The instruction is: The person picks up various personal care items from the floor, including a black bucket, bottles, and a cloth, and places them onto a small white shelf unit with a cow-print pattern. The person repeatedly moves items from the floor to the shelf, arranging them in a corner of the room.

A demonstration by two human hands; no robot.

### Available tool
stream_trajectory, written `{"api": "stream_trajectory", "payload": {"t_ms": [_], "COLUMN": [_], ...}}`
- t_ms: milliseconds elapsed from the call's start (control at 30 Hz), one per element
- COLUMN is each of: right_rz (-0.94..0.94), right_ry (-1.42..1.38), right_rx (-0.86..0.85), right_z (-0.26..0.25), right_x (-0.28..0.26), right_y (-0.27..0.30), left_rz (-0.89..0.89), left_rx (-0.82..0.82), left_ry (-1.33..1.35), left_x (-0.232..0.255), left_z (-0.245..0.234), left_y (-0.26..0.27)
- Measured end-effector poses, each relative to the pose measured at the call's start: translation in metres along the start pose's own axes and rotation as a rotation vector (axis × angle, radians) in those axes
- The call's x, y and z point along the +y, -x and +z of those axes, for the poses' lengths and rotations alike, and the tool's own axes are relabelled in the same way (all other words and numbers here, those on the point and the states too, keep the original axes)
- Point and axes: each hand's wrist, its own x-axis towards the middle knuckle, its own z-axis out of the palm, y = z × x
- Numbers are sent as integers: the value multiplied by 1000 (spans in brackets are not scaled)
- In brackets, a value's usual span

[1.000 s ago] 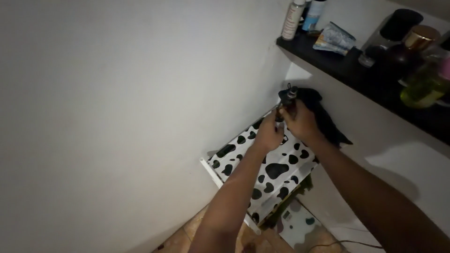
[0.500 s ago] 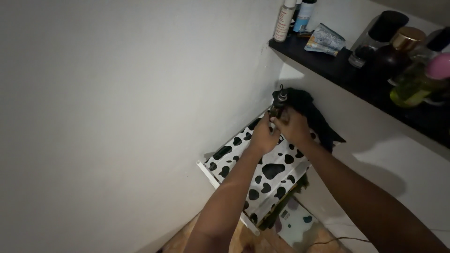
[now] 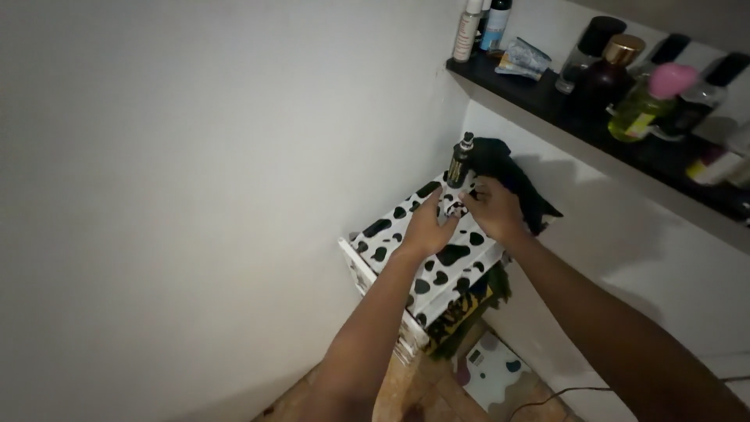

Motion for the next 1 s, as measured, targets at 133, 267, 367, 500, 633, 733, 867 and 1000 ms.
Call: {"api": "stream_trajectory", "payload": {"t_ms": [133, 267, 367, 500, 633, 733, 867, 1000], "right_rz": [-109, -209, -368, -270, -361, -373, -335, -327], "right_ry": [-101, -142, -229, -281, -316, -366, -458, -480], "right_rx": [-27, -118, -185, -350, -416, -492, -634, -749], "right_z": [-13, -34, -45, -50, -35, -12, 23, 68], "right_x": [-10, -23, -35, -59, -91, -119, -155, -188], "right_y": [29, 66, 102, 152, 211, 251, 301, 355], "left_rz": [-41, 76, 58, -10, -50, -122, -206, -204], "left_rx": [41, 112, 154, 295, 387, 452, 551, 686], "left_ry": [14, 95, 75, 106, 76, 38, 33, -1], "left_x": [22, 44, 54, 67, 72, 76, 74, 59], "left_z": [-16, -33, -51, -69, -89, -103, -127, -156], "left_y": [40, 90, 143, 227, 312, 364, 430, 505]}}
